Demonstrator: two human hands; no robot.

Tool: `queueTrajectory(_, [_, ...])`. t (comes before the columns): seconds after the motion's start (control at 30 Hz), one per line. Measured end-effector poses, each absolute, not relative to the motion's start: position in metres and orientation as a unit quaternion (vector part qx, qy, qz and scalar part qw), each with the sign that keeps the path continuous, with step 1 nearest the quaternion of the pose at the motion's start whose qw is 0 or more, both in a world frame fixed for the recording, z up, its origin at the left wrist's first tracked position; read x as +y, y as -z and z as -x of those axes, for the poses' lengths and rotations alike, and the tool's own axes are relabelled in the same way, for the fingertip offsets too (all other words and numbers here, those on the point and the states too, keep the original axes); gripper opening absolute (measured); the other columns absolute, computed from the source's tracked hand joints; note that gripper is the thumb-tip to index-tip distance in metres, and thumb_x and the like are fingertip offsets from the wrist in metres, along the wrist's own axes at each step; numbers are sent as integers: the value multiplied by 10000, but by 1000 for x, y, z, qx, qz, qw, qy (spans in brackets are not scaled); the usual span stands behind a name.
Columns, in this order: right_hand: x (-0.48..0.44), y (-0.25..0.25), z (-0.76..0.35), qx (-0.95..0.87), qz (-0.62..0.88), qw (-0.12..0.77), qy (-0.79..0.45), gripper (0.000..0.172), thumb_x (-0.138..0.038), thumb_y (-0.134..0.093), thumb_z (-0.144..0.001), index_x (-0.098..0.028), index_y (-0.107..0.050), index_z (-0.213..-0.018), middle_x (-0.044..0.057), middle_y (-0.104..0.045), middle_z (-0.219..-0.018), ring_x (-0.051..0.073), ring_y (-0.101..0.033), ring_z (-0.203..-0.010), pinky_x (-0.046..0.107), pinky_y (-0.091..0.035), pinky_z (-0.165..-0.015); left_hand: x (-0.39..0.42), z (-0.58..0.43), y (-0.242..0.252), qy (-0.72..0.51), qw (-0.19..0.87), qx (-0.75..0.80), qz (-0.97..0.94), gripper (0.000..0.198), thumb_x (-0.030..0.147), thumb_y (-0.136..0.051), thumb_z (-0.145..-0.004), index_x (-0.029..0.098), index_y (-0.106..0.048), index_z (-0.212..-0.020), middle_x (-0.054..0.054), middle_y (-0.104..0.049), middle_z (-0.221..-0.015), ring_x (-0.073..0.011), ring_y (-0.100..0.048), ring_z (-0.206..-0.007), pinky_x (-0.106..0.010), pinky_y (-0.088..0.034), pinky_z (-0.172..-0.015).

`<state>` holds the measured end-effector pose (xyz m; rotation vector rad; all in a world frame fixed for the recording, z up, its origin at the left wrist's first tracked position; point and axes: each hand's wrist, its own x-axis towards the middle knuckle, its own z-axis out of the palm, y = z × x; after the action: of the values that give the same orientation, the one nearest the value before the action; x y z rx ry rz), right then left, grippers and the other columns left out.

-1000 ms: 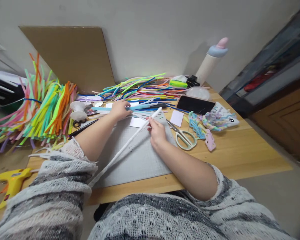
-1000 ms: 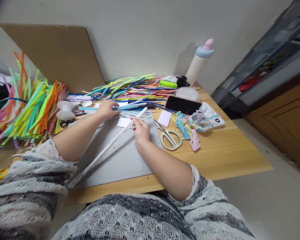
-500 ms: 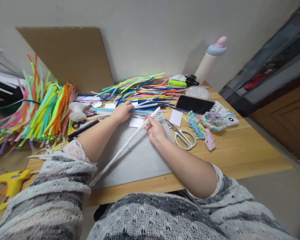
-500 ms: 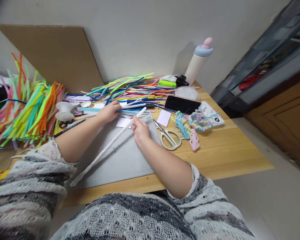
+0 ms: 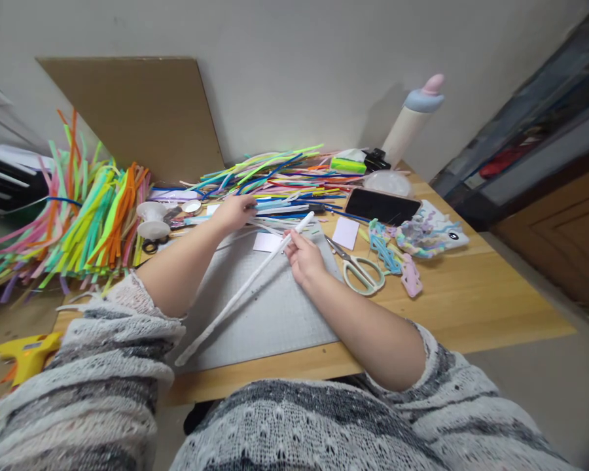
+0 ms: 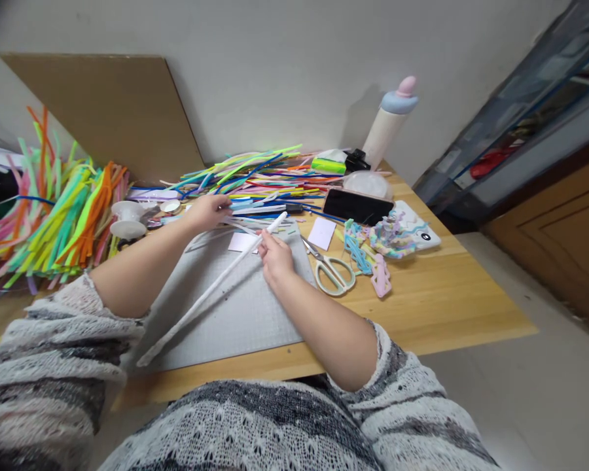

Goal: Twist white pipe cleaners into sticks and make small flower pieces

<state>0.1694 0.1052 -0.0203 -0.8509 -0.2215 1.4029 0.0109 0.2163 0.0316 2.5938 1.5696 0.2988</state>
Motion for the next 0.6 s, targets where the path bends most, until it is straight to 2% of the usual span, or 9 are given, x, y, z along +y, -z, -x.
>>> queueTrajectory(0.17, [104, 20, -170, -103, 375, 677, -625, 91, -221, -685, -673, -155, -643, -628, -27, -565, -557, 80, -549, -617, 199, -480, -646, 218, -8, -78, -20, -41, 523, -851, 307, 362, -481, -764, 222, -673, -958, -58, -669, -870, -236, -599, -812, -270, -401, -639])
queueTrajectory(0.3, [103, 19, -170, -103, 370, 678, -626, 85, -211, -683, -675, -156, -642, -624, -20, -579, -574, 85, -565, -643, 206, -488, -671, 231, -8, -106, -6, -89, 552, -829, 338, 368, -465, -788, 214, -674, -1004, -47, -655, -876, -234, -593, -870, -281, -410, -726])
queueTrajectory(0.5, [103, 18, -170, -98, 371, 676, -629, 74, -204, -664, -679, -149, -645, -635, -1, -616, -644, 81, -573, -651, 198, -477, -649, 257, -22, -94, 5, -99, 576, -812, 335, 348, -471, -805, 209, -662, -1043, -58, -652, -949, -245, -580, -947, -299, -412, -815])
queueTrajectory(0.6, [103, 17, -170, -100, 375, 677, -625, 83, -227, -674, -672, -154, -642, -647, -8, -616, -654, 79, -566, -652, 198, -472, -640, 259, -26, -78, 16, -79, 546, -834, 363, 276, -513, -776, 236, -616, -1122, -52, -610, -1122, -247, -559, -1020, -295, -415, -844])
